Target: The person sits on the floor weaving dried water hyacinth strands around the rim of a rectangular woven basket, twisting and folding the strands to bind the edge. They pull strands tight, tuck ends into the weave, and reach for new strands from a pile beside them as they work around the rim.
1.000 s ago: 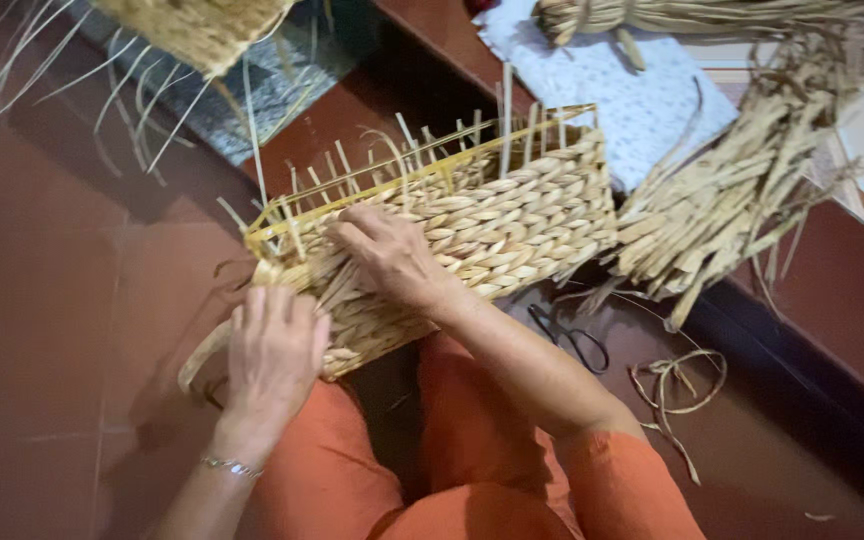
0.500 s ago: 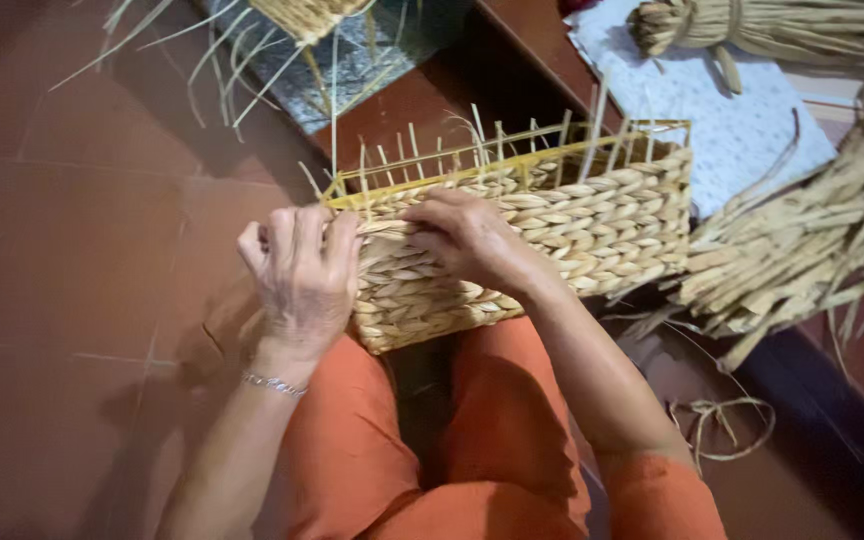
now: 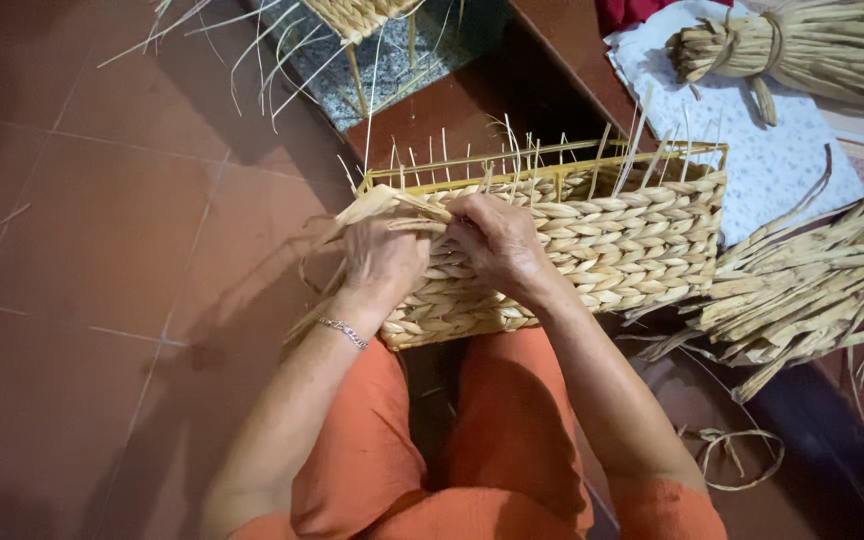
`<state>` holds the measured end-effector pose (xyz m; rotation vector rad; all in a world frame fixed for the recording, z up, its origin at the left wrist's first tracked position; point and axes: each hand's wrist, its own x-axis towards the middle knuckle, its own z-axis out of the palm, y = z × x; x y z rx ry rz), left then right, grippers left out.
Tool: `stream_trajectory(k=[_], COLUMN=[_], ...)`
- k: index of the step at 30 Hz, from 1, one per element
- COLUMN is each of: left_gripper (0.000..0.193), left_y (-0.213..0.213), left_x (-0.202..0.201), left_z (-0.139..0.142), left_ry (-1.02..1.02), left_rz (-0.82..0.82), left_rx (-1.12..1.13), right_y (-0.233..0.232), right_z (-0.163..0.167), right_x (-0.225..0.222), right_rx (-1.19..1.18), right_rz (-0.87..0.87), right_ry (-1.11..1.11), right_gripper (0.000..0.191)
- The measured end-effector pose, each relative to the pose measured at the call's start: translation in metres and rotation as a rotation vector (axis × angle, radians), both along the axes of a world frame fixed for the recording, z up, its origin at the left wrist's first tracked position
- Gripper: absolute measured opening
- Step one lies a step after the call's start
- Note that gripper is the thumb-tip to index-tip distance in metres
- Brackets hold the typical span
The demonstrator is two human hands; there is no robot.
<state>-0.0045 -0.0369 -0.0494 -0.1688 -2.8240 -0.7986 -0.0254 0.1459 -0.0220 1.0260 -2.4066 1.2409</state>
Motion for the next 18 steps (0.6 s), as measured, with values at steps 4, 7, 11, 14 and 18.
stream_trajectory(k=[4, 7, 11, 14, 18], left_gripper=[0.012, 0.007, 0.008, 0.014, 0.045], left_y=[-0.001, 0.002, 0.000, -0.012, -0.053], left_x=[0.014, 0.032, 0.040, 0.036, 0.040], left_z=[-0.011, -0.019, -0.020, -0.008, 0.015], left_ry=[0.253, 0.453, 0.540, 0.545, 0.511], left_rz=[-0.075, -0.218, -0.332, -0.392, -0.136], left_rx=[0.293, 0.267, 0.114, 0.030, -0.140], right_y=[0.000, -0.004, -0.016, -0.019, -0.014], right_z=[-0.004, -0.010, -0.015, -0.009, 0.000], right_x=[-0.003, -0.005, -0.005, -0.006, -0.005], right_rx=[-0.003, 0.008, 0.050, 0.106, 0.158], right_rz=[-0.021, -0.071, -0.100, -0.057, 0.062], right_ry=[0.016, 0.013, 0.190, 0.187, 0.215], right_gripper=[0.019, 0.015, 0.013, 0.012, 0.019])
